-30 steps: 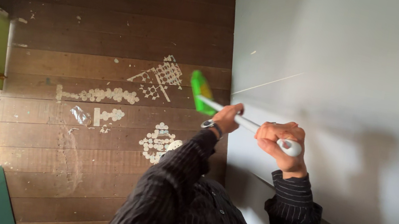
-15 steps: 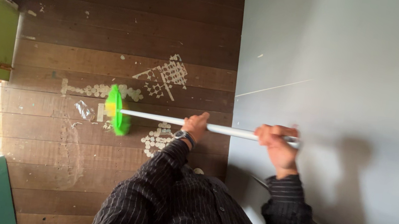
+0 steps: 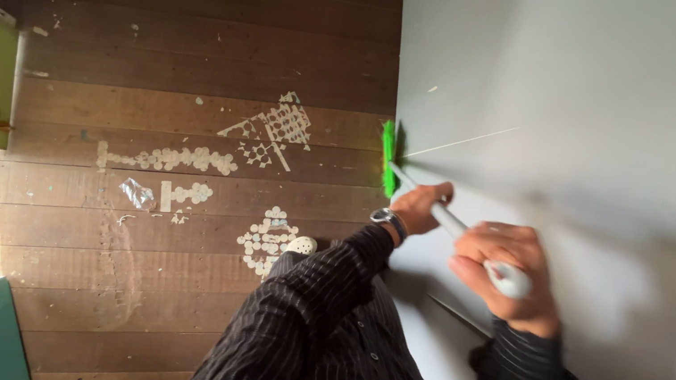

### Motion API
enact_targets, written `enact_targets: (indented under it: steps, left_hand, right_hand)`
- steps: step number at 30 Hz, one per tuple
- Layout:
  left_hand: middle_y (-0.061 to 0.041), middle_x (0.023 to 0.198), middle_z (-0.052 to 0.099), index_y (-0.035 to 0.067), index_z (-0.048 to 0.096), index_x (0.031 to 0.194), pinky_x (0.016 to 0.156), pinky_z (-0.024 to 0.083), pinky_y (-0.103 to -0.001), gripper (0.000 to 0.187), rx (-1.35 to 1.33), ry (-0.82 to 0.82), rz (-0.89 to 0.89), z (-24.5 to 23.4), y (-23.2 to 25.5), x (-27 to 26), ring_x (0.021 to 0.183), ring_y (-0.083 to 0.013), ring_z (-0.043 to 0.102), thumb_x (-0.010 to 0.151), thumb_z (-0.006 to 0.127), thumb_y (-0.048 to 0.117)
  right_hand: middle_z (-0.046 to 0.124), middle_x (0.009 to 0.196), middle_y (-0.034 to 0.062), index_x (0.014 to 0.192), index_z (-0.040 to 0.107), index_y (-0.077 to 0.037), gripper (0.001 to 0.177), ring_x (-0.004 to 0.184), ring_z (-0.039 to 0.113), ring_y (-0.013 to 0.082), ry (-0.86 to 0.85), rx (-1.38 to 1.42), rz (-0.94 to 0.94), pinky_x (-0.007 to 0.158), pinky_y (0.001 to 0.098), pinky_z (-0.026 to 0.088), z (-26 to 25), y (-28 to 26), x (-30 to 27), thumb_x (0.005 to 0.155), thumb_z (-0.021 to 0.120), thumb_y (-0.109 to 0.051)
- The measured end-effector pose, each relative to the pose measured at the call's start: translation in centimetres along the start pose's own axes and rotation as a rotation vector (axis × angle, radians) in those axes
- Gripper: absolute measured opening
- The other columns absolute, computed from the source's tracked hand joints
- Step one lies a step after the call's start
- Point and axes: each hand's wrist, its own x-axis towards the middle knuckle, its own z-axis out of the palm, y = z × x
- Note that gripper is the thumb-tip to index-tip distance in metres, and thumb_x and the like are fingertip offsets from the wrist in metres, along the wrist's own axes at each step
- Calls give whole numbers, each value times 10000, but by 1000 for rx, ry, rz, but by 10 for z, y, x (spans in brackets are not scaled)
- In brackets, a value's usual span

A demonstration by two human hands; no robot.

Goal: The person sweeps white debris across a wooden floor using a green-headed broom.

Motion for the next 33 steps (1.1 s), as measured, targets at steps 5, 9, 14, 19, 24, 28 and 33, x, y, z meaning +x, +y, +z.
enact_targets:
  steps: [5, 9, 14, 19, 24, 28, 33]
  left_hand:
    - [-206, 949, 728, 94, 578, 1070, 805, 556, -491, 344, 47, 90, -89, 4, -62, -24, 943, -423, 699, 753, 671, -4]
    - [-200, 922, 731, 111, 568, 1046, 828, 552, -490, 257, 123, 43, -290, -21, -94, -50, 923, -418, 713, 808, 655, 66]
    - [-222, 950, 741, 96, 595, 1029, 869, 552, -508, 217, 203, 124, -402, -49, -125, -73, 961, -428, 699, 821, 656, 85]
    - [-254, 954, 716, 71, 546, 1114, 876, 535, -534, 346, 298, 76, -420, -63, -80, -37, 946, -463, 681, 792, 672, 95]
    - [-170, 824, 698, 37, 533, 1153, 724, 581, -477, 322, 174, 80, -207, -38, 10, 36, 787, -378, 717, 836, 550, -16]
    - [-150, 890, 712, 76, 536, 1109, 687, 570, -472, 385, 74, 121, -101, -31, 39, 93, 827, -367, 710, 758, 636, -45]
    - [-166, 926, 737, 86, 549, 986, 677, 549, -482, 398, -8, 293, 123, -29, -33, 121, 902, -423, 694, 652, 728, -35]
  right_hand:
    - [577, 576, 62, 586, 506, -66, 262, 515, 552, 172, 136, 562, 38, 588, 381, 496, 15, 42, 5, 799, 616, 38]
    - [481, 534, 64, 561, 417, -85, 331, 497, 475, 195, 189, 822, 55, 568, 375, 440, 33, 95, 3, 817, 613, -6]
    - [450, 536, 76, 578, 388, -101, 331, 542, 473, 207, 133, 875, 153, 718, 432, 485, 58, 142, 8, 844, 570, -25]
    - [522, 567, 143, 638, 518, -14, 186, 562, 525, 272, 221, 761, 198, 792, 460, 527, 4, 156, 24, 818, 497, -56]
    - [449, 537, 58, 627, 462, -86, 224, 478, 470, 201, 226, 566, -10, 602, 417, 477, -97, 74, 36, 838, 522, -44]
    - [505, 570, 13, 643, 505, -81, 190, 484, 538, 175, 183, 317, -71, 565, 383, 500, -98, 22, 72, 785, 607, -6]
    - [614, 612, 34, 608, 497, -46, 278, 571, 633, 162, -94, 86, -74, 553, 285, 500, -57, 72, 109, 776, 712, 11]
